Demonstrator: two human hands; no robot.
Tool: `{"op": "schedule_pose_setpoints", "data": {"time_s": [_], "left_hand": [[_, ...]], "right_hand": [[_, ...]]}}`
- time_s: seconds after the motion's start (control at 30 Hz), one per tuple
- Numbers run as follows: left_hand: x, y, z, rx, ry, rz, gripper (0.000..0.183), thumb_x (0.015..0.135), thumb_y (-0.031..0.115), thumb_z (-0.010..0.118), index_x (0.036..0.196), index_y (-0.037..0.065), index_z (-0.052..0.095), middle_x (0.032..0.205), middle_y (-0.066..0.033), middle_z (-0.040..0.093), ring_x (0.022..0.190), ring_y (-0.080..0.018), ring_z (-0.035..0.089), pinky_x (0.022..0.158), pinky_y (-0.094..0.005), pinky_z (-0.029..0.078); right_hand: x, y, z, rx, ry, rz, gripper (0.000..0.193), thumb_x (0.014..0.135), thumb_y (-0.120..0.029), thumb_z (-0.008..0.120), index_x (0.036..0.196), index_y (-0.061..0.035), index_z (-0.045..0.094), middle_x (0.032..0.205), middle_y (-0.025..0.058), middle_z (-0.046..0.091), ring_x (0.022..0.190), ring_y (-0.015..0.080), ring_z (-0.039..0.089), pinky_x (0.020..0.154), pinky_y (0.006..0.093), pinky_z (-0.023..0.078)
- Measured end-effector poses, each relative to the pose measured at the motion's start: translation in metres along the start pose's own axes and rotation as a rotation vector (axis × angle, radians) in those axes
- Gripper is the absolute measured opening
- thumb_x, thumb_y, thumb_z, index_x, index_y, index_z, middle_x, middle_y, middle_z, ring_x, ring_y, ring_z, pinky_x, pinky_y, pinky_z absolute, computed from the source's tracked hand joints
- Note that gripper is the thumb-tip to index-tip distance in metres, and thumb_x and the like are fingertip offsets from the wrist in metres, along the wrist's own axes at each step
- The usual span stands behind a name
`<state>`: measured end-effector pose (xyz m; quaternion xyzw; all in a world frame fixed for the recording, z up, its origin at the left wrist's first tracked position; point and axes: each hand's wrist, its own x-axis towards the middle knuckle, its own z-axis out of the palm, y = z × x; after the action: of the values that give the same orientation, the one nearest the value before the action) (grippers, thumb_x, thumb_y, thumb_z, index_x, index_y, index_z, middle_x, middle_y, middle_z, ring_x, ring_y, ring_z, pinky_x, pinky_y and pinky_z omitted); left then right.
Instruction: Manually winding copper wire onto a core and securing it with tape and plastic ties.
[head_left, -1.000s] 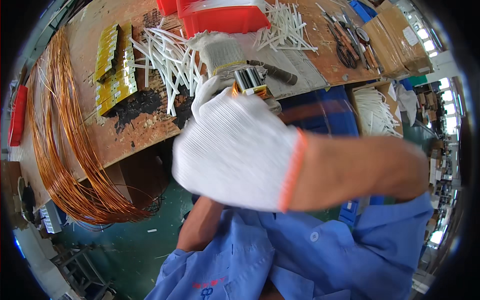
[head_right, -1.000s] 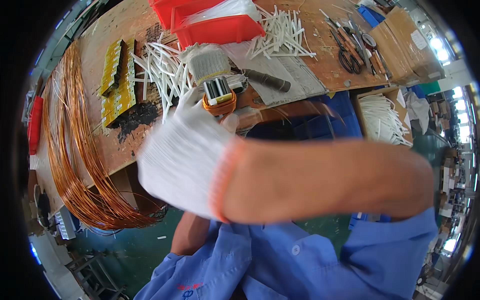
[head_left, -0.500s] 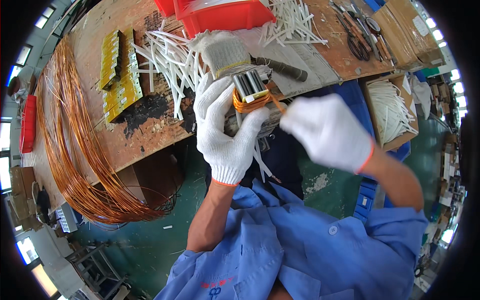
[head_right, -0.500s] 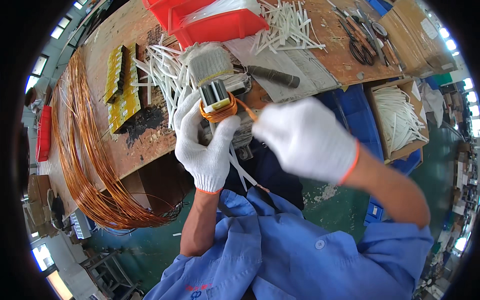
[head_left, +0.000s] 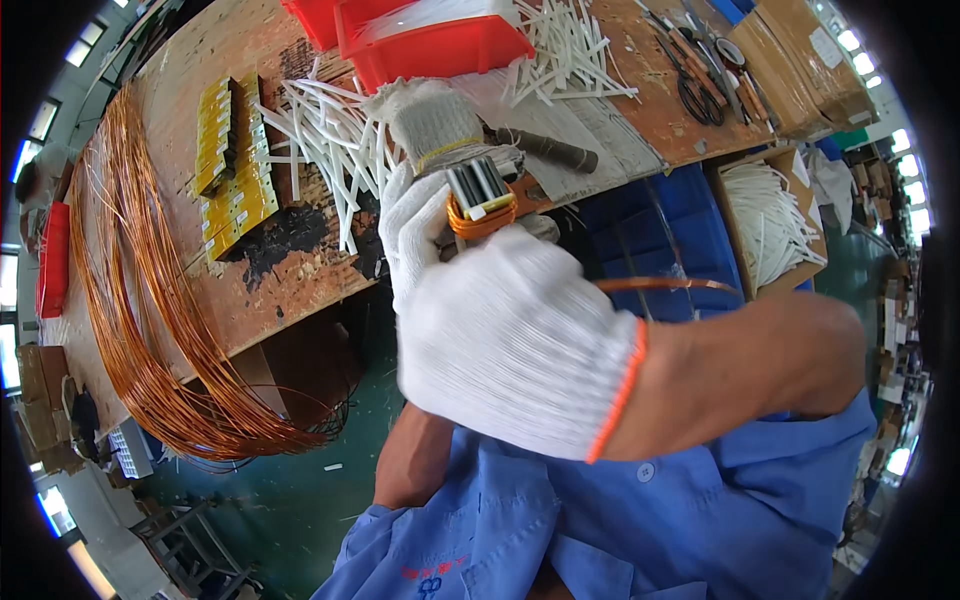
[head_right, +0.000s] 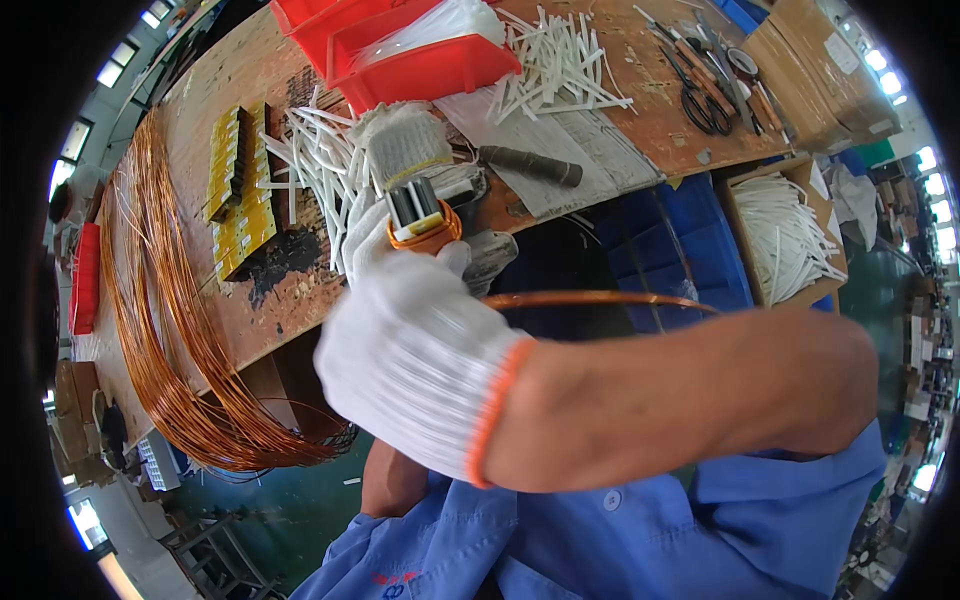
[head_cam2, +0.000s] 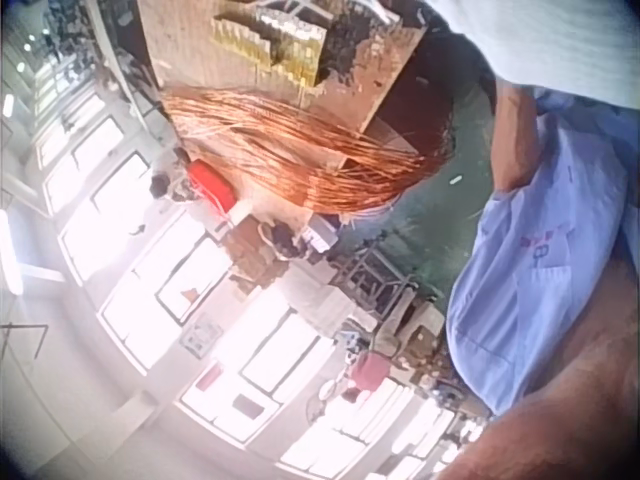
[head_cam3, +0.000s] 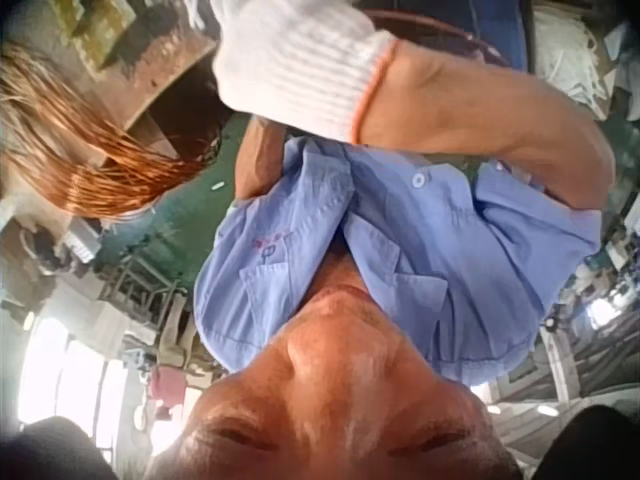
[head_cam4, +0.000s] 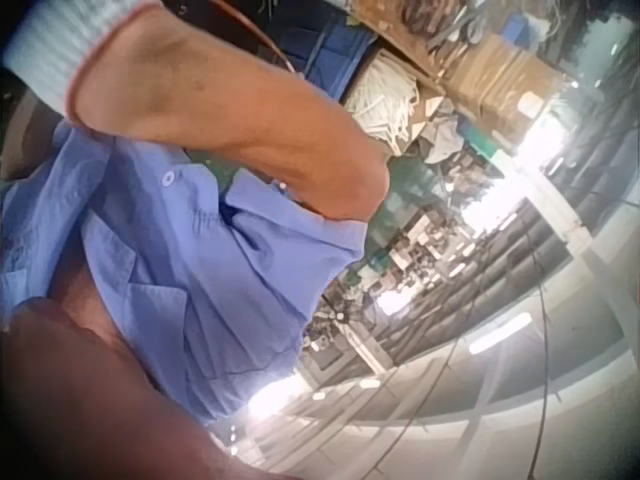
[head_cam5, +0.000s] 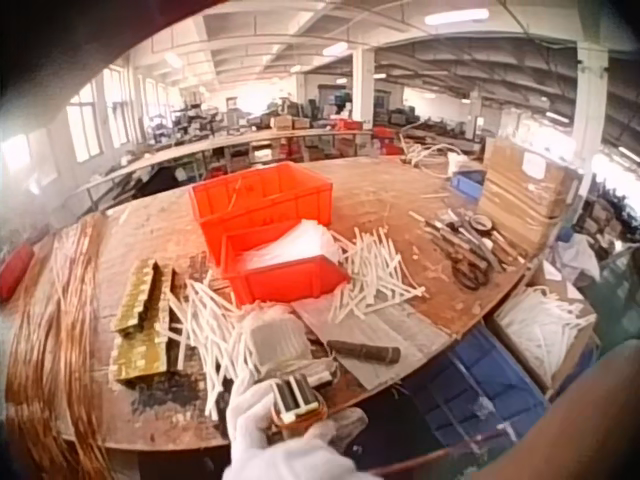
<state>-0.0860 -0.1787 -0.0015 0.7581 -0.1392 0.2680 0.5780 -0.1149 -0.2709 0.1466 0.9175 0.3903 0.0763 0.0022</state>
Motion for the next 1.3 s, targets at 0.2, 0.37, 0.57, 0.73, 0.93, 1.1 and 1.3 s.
{"op": "schedule_pose_setpoints", "data": {"time_s": [0.2, 0.37, 0.57, 0.73, 0.93, 1.1, 1.3], "left_hand": [[-0.006, 0.022, 0.014, -0.078, -0.152, -0.251, 0.068, 0.077, 0.02, 0.101, 0.134, -0.001, 0.071, 0.135, -0.0144, 0.07, 0.125, -0.0221, 0.066, 0.103, -0.0368, 0.055], [0.008, 0.011, 0.003, -0.253, 0.142, -0.105, 0.069, 0.073, 0.019, 0.104, 0.132, 0.003, 0.072, 0.142, -0.0188, 0.067, 0.142, -0.0421, 0.058, 0.12, -0.0486, 0.048], [0.004, 0.0, 0.002, -0.098, -0.053, 0.076, 0.072, 0.072, 0.014, 0.102, 0.136, 0.003, 0.072, 0.142, -0.0169, 0.068, 0.148, -0.0435, 0.054, 0.124, -0.054, 0.044], [0.008, 0.001, -0.007, -0.054, -0.128, 0.144, 0.091, 0.068, 0.019, 0.105, 0.145, 0.002, 0.061, 0.149, -0.0186, 0.063, 0.15, -0.0485, 0.049, 0.127, -0.0588, 0.038], [-0.02, -0.002, 0.005, -0.199, -0.242, -0.23, 0.072, 0.086, 0.016, 0.094, 0.147, -0.004, 0.06, 0.15, -0.0187, 0.063, 0.145, -0.0313, 0.059, 0.124, -0.0466, 0.045], [0.01, 0.011, 0.002, -0.196, 0.043, -0.083, 0.07, 0.078, 0.019, 0.1, 0.139, 0.003, 0.069, 0.147, -0.0202, 0.059, 0.142, -0.0383, 0.056, 0.118, -0.0459, 0.049], [0.009, 0.001, 0.0, -0.092, -0.073, 0.099, 0.078, 0.072, 0.019, 0.101, 0.14, 0.005, 0.066, 0.147, -0.0178, 0.062, 0.148, -0.0452, 0.049, 0.125, -0.0564, 0.038]], "right_hand": [[0.062, 0.116, -0.032, 0.144, -0.413, -0.116, 0.033, 0.09, -0.029, 0.074, 0.082, 0.0024, 0.08, 0.07, 0.018, 0.07, 0.062, 0.033, 0.069, 0.06, 0.0471, 0.055], [0.048, 0.157, 0.001, 0.604, -0.445, 0.298, 0.037, 0.103, -0.027, 0.07, 0.079, 0.0009, 0.07, 0.063, 0.0072, 0.057, 0.059, 0.018, 0.057, 0.062, 0.0397, 0.049], [-0.09, 0.073, 0.02, 0.321, 0.073, 0.239, 0.023, 0.103, -0.021, 0.069, 0.088, -0.0045, 0.069, 0.078, 0.0099, 0.07, 0.066, 0.0263, 0.071, 0.063, 0.04, 0.054], [-0.08, -0.019, -0.023, 0.047, -0.242, 0.192, 0.014, 0.093, -0.019, 0.073, 0.09, -0.0081, 0.065, 0.07, 0.0037, 0.055, 0.057, 0.0212, 0.063, 0.049, 0.0405, 0.048], [0.056, 0.025, -0.045, 0.041, -0.417, -0.002, 0.019, 0.085, -0.017, 0.081, 0.095, -0.0028, 0.086, 0.097, 0.0177, 0.083, 0.084, 0.0351, 0.083, 0.072, 0.0484, 0.067], [0.067, 0.147, -0.008, 0.348, -0.377, 0.079, 0.035, 0.1, -0.03, 0.065, 0.085, -0.0004, 0.078, 0.071, 0.0182, 0.069, 0.063, 0.0335, 0.062, 0.066, 0.0483, 0.053], [-0.089, 0.051, -0.011, 0.184, -0.193, 0.204, 0.012, 0.093, -0.018, 0.066, 0.099, -0.0082, 0.072, 0.085, 0.0114, 0.066, 0.075, 0.0288, 0.072, 0.069, 0.0432, 0.059]]}}
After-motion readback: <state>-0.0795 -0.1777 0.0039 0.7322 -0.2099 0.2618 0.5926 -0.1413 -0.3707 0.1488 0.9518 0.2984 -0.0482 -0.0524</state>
